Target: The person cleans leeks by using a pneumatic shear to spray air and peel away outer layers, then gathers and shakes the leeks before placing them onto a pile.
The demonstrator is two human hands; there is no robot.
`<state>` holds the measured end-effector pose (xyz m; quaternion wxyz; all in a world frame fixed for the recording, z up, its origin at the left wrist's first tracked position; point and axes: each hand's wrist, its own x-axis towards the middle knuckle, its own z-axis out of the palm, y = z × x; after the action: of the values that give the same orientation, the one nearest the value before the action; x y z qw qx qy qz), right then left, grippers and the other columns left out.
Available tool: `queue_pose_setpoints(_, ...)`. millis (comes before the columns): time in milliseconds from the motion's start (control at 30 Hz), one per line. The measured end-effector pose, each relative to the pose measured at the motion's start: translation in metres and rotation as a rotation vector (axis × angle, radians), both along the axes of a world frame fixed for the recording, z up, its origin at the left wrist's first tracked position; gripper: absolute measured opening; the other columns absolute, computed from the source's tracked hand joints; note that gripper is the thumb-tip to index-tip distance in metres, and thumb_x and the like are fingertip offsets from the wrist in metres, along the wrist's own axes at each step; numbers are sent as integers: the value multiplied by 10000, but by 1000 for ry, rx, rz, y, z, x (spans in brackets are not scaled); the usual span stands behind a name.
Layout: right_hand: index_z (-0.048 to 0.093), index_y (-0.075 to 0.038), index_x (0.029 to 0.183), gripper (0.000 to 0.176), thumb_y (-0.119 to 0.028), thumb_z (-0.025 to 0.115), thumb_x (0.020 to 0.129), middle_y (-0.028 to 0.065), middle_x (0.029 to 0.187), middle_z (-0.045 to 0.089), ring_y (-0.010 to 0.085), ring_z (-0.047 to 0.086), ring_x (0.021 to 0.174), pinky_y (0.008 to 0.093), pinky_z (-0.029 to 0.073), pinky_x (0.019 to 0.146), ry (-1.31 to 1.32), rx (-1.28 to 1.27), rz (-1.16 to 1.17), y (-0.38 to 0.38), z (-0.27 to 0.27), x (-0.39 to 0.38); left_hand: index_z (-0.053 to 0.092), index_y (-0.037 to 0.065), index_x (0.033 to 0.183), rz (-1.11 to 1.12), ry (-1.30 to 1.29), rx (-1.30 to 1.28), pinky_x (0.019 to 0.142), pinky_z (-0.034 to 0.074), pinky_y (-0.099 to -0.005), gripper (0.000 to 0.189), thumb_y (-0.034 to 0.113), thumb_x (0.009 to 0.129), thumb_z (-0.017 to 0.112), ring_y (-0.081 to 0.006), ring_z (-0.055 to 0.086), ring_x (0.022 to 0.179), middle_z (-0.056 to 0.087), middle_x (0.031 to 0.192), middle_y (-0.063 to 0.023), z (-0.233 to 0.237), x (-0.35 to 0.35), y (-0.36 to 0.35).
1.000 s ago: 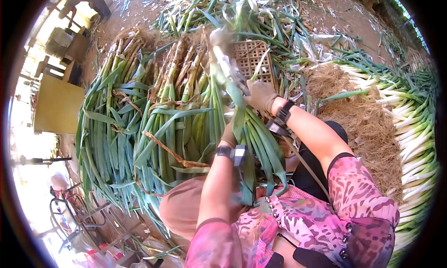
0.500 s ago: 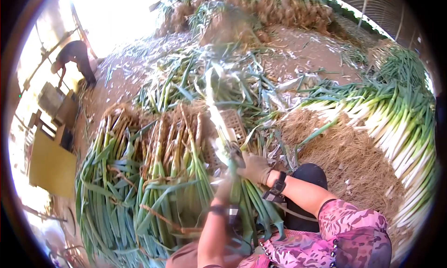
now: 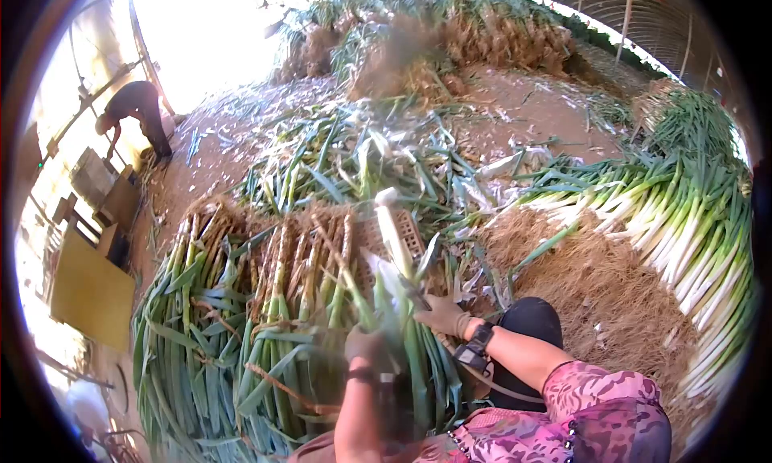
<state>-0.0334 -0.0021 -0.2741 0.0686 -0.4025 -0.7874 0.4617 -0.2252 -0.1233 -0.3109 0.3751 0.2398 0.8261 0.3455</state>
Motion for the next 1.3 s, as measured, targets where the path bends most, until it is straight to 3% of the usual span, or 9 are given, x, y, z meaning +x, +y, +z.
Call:
queue_pose_setpoints(33, 574, 0, 1281, 657, -455, 672, 817, 248, 1021, 694, 379, 676, 959, 412, 518, 846, -7, -81, 25, -4, 6, 1, 713, 0, 1066, -21, 166, 159, 770, 566, -345, 480, 353, 747, 778, -230, 729, 844, 751, 941, -149, -48, -2, -1)
queue_pose_setpoints(100, 572, -10, 1288, 648, -446, 673, 818, 245, 1013, 692, 375, 676, 941, 415, 518, 836, 67, 102, 162, -25, 11, 9, 695, -5, 1093, 87, -172, 415, 718, 558, -306, 389, 267, 819, 745, -181, 706, 798, 745, 954, -110, -45, 14, -8)
queue_pose_setpoints(167, 564, -40, 1324, 654, -432, 676, 813, 244, 1027, 683, 379, 673, 937, 433, 516, 822, 54, 71, 183, -56, 44, 18, 684, -9, 1113, 77, -899, 583, 689, 547, -291, 347, 217, 852, 721, -154, 687, 782, 736, 957, -89, -73, 2, -11)
queue_pose_setpoints(233, 562, -54, 1335, 653, -427, 675, 811, 241, 1024, 680, 387, 667, 935, 443, 515, 815, 28, 88, 207, -81, 48, 32, 680, -10, 1122, 137, -923, 575, 665, 540, -291, 324, 186, 866, 706, -140, 674, 764, 730, 936, -79, -64, 9, -18)
queue_pose_setpoints(300, 573, -54, 1303, 615, -415, 669, 814, 243, 1001, 678, 406, 658, 926, 458, 515, 807, 6, 149, 203, -100, 32, 46, 681, -3, 1133, 136, -518, 435, 650, 531, -298, 328, 177, 859, 700, -139, 661, 738, 716, 866, -73, -25, 31, -19)
queue_pose_setpoints(333, 576, -52, 1290, 602, -412, 666, 816, 244, 999, 677, 409, 656, 926, 460, 515, 806, -14, 143, 191, -102, 35, 46, 681, 4, 1153, -24, -184, 300, 663, 533, -300, 343, 181, 859, 691, -147, 659, 739, 717, 849, -81, -95, 19, -13)
queue_pose_setpoints(633, 531, 4, 1318, 662, -416, 655, 822, 265, 1104, 660, 414, 644, 1005, 474, 510, 878, -235, 121, 233, -91, 26, 32, 667, -56, 1130, 100, -532, 535, 758, 540, -284, 271, 94, 905, 697, -138, 666, 858, 724, 1018, -87, -95, 31, -16)
queue_pose_setpoints(867, 595, -4, 1096, 469, -384, 644, 825, 253, 924, 684, 436, 660, 885, 500, 519, 790, -213, 306, 158, -45, -18, -16, 673, -17, 1146, 72, -430, 433, 736, 532, -262, 306, 161, 905, 733, -108, 651, 834, 720, 991, -54, -91, 41, -18)
queue_pose_setpoints(1300, 644, -5, 1060, 511, -457, 667, 823, 256, 929, 694, 418, 675, 908, 485, 530, 809, -263, 205, 185, -29, -23, -13, 677, -15, 1122, 57, -381, 369, 757, 538, -277, 332, 202, 887, 767, -123, 662, 845, 728, 988, -68, -116, 47, -24)
